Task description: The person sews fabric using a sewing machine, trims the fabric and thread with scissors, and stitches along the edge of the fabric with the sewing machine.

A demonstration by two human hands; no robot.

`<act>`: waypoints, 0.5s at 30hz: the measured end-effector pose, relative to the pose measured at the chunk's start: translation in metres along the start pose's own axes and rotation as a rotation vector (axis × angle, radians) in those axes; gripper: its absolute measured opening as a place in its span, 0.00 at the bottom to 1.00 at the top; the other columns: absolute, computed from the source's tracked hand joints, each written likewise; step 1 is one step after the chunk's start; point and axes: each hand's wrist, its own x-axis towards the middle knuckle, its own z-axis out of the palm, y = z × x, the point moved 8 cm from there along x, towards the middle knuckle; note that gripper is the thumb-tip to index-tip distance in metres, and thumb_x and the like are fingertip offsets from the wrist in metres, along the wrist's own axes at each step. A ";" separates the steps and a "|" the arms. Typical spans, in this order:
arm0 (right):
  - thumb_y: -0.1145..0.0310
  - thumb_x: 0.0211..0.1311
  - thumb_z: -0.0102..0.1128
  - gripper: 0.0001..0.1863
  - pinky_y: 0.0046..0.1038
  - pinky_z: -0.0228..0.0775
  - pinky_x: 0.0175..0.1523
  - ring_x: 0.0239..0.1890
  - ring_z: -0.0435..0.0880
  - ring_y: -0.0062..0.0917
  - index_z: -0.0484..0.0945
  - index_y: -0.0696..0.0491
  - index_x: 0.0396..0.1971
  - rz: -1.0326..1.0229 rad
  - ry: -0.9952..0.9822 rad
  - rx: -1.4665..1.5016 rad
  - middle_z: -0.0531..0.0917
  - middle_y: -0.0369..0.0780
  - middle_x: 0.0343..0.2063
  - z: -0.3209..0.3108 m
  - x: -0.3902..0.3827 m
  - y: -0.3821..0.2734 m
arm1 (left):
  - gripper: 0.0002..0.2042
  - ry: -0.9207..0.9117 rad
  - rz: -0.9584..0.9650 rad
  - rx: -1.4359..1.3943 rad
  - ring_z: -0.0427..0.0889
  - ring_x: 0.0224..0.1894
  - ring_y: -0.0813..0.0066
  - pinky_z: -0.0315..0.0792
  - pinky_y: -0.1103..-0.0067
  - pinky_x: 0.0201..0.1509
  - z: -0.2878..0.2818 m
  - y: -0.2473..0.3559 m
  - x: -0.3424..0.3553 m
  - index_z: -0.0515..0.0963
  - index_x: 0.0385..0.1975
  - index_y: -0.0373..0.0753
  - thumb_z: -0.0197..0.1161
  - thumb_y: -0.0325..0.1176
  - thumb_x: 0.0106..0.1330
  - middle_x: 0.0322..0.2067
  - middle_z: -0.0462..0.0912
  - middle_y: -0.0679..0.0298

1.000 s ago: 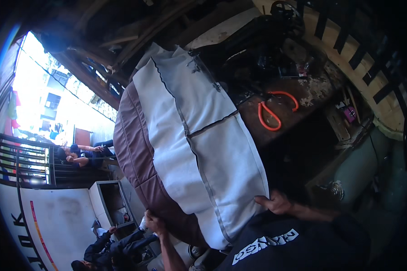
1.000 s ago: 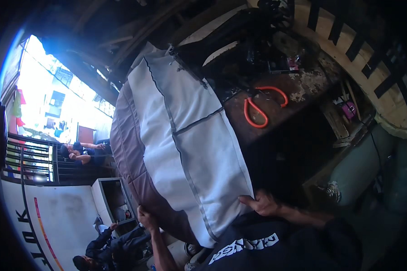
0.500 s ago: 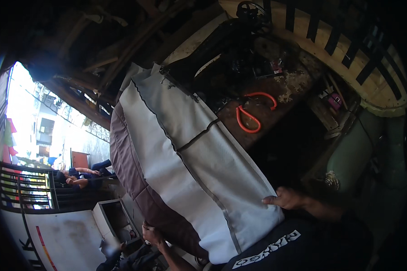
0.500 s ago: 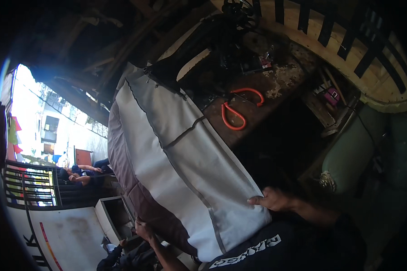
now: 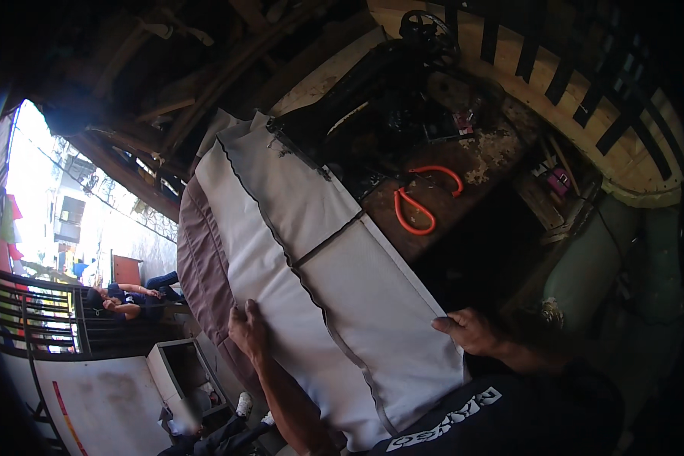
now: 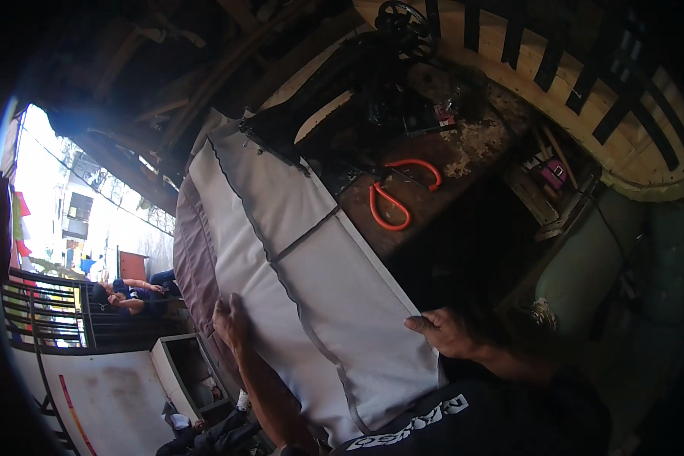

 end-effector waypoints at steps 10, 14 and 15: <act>0.45 0.74 0.60 0.30 0.34 0.63 0.27 0.18 0.67 0.20 0.77 0.58 0.22 -0.013 0.055 0.010 0.69 0.45 0.13 0.012 0.002 0.021 | 0.23 0.279 0.292 0.588 0.78 0.58 0.44 0.71 0.54 0.59 -0.004 0.060 -0.009 0.74 0.58 0.32 0.67 0.35 0.66 0.54 0.80 0.45; 0.48 0.74 0.61 0.29 0.34 0.62 0.27 0.17 0.66 0.20 0.78 0.59 0.22 0.023 0.040 0.029 0.69 0.45 0.13 0.009 0.001 0.004 | 0.16 -0.165 0.815 0.039 0.76 0.64 0.47 0.70 0.63 0.68 0.054 0.204 -0.072 0.79 0.56 0.35 0.64 0.30 0.69 0.57 0.79 0.48; 0.48 0.75 0.61 0.28 0.34 0.62 0.27 0.18 0.66 0.20 0.78 0.59 0.22 0.024 0.033 0.030 0.69 0.45 0.13 0.008 0.002 0.004 | 0.18 -0.292 0.914 -0.024 0.73 0.68 0.47 0.66 0.64 0.73 0.077 0.228 -0.088 0.79 0.58 0.37 0.65 0.29 0.69 0.62 0.78 0.48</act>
